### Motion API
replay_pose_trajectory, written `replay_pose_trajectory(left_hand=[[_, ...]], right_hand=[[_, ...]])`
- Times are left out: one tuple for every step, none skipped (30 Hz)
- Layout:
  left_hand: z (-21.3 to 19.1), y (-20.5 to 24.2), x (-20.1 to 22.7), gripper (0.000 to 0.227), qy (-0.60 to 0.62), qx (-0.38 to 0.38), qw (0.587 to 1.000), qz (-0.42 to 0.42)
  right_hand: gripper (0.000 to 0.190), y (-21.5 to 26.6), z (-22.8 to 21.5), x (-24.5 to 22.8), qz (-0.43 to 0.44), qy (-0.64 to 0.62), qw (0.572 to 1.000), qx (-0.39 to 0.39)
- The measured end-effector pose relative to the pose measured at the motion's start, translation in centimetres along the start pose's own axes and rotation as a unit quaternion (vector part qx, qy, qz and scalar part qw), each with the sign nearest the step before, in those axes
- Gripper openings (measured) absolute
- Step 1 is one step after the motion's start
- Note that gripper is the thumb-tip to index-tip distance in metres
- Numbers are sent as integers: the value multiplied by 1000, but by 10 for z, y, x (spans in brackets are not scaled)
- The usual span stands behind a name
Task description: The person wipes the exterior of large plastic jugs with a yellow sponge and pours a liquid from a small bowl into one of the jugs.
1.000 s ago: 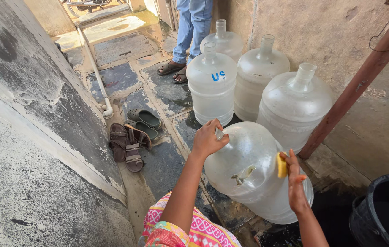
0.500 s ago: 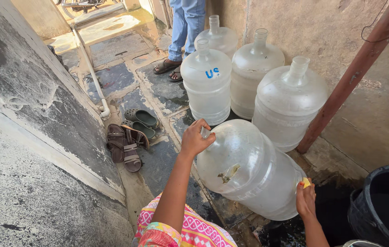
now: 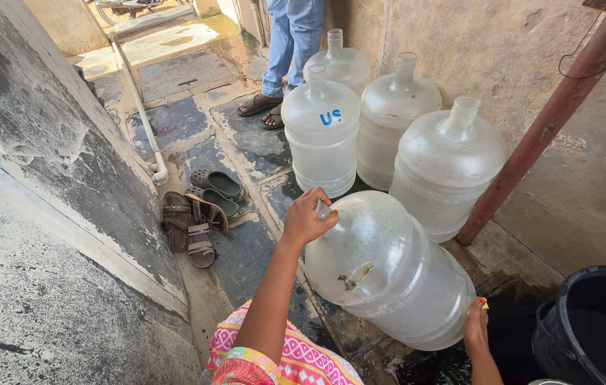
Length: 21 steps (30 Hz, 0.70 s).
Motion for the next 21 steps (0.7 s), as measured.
replay_pose_trajectory(left_hand=[[1,0,0,31,-1,1,1000,2],[1,-1,1,31,-3,3,1000,4],[1,-1,1,31,-5,4,1000,5],[2,-2,1,31,-4,6,1000,8],[2,-1,1,31,-3,8,1000,10],[3,-2,0,31,-2,10,1000,13],[3,-2,0,31,-2,10,1000,14],[4,-2,-1,31,-1,10,1000,15],[5,-2,-1,31,0,10,1000,17],[6,-3,-2,31,0,7,1000,14],[7,-4,-3,31,0,4,1000,11],[8,-4,-4,31,0,1,1000,8],[8,-3,-4,31,-3,4,1000,14],[8,-1,-4,32,-7,6,1000,20],[6,-4,-4,32,-11,13,999,30],[5,-6,-2,32,-17,-7,1000,21],[3,-7,0,33,-24,-25,999,13],[0,-12,1,33,-31,-44,999,4],[1,-9,3,33,-25,-34,999,10],[2,-7,4,33,-19,-25,999,15],[5,-4,5,33,-12,-19,1000,20]], right_hand=[[100,0,-1,-1,9,3,1000,2],[101,-1,-2,-1,18,5,1000,5],[101,0,-2,-2,21,5,1000,4],[101,0,-1,-2,25,5,1000,4],[101,0,-1,-2,28,5,1000,4],[101,0,0,-2,25,3,1000,4],[102,0,0,-2,22,1,1000,4],[102,-1,0,-1,20,-2,1000,4],[103,-1,0,-1,20,1,1000,4],[103,-2,0,0,21,3,1000,4],[103,-3,0,1,21,5,1000,4],[103,-4,-1,2,31,6,999,9],[103,-4,-2,2,40,7,999,13],[103,-3,-3,2,49,7,999,18],[104,-5,2,-4,41,6,999,13],[105,-7,4,-10,32,4,999,8],[106,-7,9,-18,23,1,1000,3],[107,-8,18,-31,1,13,1000,-12],[108,-2,21,-38,-15,32,999,-24],[109,3,26,-48,-31,51,998,-36],[111,11,32,-59,-77,87,991,-68]])
Point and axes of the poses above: each hand's wrist, its own y-axis away from the middle knuckle, its own z-axis out of the palm, x = y × z, the point moved 1 cm from there along -y, towards the middle knuckle, and after that the axes turned 12 degrees about -y, right-handed, at the moved point
